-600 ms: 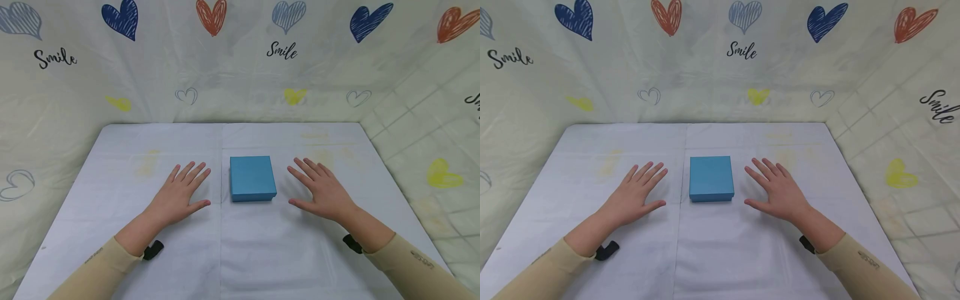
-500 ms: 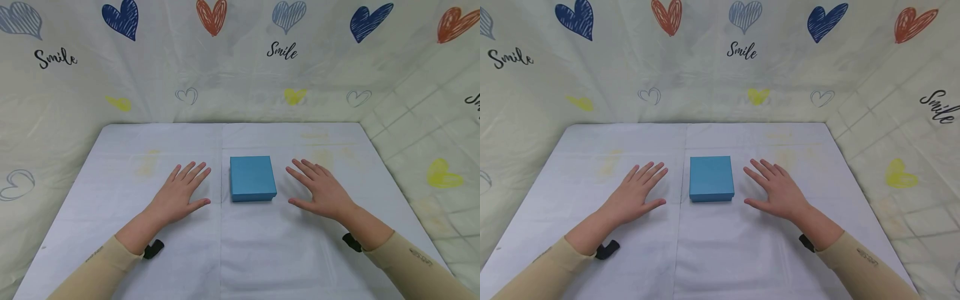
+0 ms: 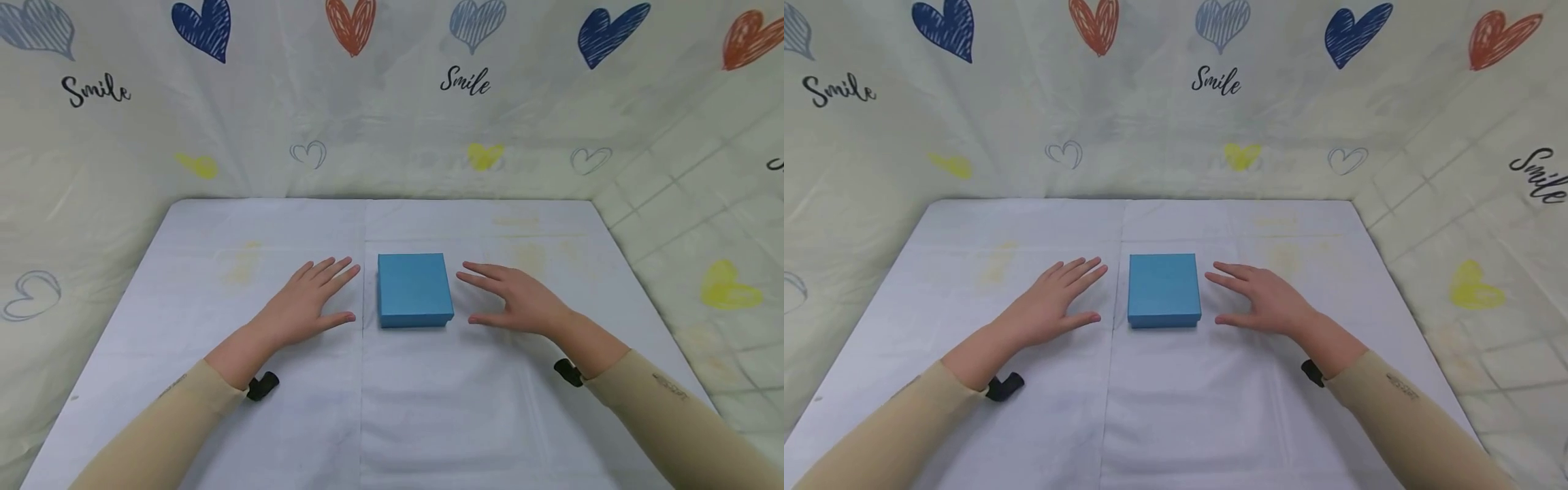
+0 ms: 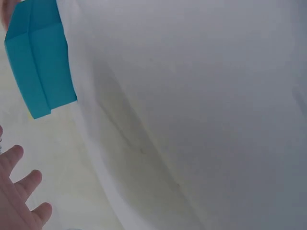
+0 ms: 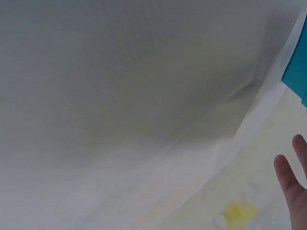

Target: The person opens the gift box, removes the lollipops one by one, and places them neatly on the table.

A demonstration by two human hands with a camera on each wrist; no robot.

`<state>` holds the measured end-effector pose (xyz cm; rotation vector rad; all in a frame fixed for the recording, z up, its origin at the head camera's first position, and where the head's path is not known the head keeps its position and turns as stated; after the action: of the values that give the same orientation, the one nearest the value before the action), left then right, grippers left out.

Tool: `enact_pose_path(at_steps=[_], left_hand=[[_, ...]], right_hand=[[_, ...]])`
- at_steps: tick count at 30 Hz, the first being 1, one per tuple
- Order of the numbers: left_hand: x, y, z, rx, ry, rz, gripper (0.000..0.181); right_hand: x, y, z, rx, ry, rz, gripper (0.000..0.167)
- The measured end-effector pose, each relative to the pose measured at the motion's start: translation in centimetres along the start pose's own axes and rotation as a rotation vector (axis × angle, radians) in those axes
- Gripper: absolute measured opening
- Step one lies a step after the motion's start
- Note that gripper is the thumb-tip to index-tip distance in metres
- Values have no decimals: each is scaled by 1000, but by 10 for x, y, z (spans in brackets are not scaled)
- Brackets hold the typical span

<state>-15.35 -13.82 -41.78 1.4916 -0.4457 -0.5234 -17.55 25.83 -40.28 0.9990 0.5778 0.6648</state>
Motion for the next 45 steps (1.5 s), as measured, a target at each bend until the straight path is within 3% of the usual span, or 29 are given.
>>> enact_pose_path(at_steps=[15,23,33,45], left_hand=[[-35,-4,-13,-22,-56,110,89],[-40,-10,-18,-37,-88,136,87],[-43,-10,-23,-54,-81,149,85],[-43,-10,-24,-41,-97,146,83]], right_hand=[[-19,-7,-4,-121,-133,111,86],[-22,-11,-5,-126,-87,113,81],[-25,-12,-7,-87,-9,82,75],[-29,-15,-6,-74,-12,68,73]])
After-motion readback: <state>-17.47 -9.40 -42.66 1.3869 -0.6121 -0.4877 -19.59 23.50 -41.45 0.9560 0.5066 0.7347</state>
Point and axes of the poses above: each hand's wrist, its own x-axis away from the middle knuckle, its own y-axis out of the back of the hand, z = x × y, the point moved 2 cm from there along -x, towards the middle knuckle, and after that the axes turned 13 degrees about -x, right-handed, at the moved point
